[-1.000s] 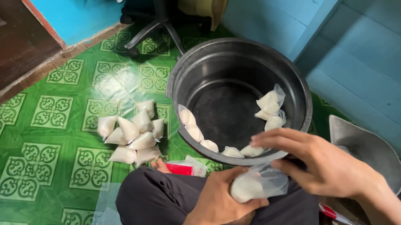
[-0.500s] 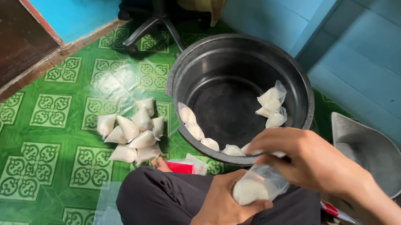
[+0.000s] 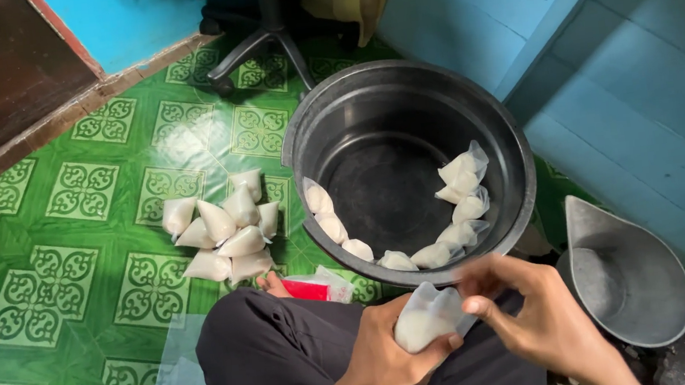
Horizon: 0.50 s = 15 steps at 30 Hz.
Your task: Tying small plastic bags filled with a white substance and organizing them in a large metal pot.
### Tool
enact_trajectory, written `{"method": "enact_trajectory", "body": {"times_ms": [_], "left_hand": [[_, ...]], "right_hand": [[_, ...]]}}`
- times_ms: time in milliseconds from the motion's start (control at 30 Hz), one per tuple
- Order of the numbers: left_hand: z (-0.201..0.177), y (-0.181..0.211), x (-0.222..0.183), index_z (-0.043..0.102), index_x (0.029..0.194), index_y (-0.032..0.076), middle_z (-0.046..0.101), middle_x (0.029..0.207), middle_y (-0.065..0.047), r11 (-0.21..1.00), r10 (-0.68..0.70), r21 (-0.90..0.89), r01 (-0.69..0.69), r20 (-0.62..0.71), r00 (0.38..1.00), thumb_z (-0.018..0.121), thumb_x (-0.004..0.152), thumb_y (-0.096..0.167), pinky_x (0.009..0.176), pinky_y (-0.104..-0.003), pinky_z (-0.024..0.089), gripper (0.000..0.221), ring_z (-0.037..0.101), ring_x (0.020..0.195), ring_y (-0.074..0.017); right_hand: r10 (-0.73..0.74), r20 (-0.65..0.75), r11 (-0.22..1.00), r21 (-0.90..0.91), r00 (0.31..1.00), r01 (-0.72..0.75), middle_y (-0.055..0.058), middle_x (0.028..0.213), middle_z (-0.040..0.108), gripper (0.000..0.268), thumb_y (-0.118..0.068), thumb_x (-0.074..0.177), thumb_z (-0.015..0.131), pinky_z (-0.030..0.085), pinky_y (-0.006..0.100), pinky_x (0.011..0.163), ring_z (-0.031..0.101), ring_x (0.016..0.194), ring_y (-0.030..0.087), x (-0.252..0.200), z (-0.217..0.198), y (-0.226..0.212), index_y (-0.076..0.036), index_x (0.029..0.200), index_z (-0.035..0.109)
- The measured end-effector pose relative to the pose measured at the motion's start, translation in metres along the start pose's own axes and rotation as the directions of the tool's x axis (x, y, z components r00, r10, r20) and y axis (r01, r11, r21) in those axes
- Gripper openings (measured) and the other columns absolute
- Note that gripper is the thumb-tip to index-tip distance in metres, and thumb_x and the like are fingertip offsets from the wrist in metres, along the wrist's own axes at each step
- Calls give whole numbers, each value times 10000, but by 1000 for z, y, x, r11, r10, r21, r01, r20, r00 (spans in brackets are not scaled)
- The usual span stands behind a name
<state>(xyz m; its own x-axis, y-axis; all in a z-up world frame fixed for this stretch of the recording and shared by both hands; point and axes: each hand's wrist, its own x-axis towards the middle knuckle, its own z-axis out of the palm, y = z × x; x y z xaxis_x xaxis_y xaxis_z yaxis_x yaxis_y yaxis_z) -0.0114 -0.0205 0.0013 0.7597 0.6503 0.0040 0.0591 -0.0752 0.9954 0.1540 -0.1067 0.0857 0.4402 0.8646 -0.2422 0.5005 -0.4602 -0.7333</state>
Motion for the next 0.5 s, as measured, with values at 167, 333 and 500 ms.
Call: {"method": "enact_trajectory", "body": {"times_ms": [167,333,500], "left_hand": [[2,5,-1,735,909,116,645,660,33,997,-24,-78,24,1,1000,763,732,225,515,-284,440,209,534,626,-33],[2,6,-8,623,698,128,615,621,34,978,-162,-129,166,43,986,841,714,177,513,-278,427,224,539,603,-50],[-13,31,-20,664,678,114,618,618,59,944,-215,-221,245,150,965,794,698,85,536,-227,427,135,543,623,-13]], "right_hand": [[-129,-31,934,-341,991,111,13,993,730,798,-779,711,466,545,376,687,736,844,227,-3,32,5,-215,1264,578],[-462,-107,750,-576,880,324,-22,548,448,515,-633,857,494,326,412,397,443,430,216,6,58,37,-169,658,392],[-749,-41,564,-562,661,605,-39,534,383,475,-441,929,597,308,324,351,403,378,127,-2,49,24,-147,649,351]]}}
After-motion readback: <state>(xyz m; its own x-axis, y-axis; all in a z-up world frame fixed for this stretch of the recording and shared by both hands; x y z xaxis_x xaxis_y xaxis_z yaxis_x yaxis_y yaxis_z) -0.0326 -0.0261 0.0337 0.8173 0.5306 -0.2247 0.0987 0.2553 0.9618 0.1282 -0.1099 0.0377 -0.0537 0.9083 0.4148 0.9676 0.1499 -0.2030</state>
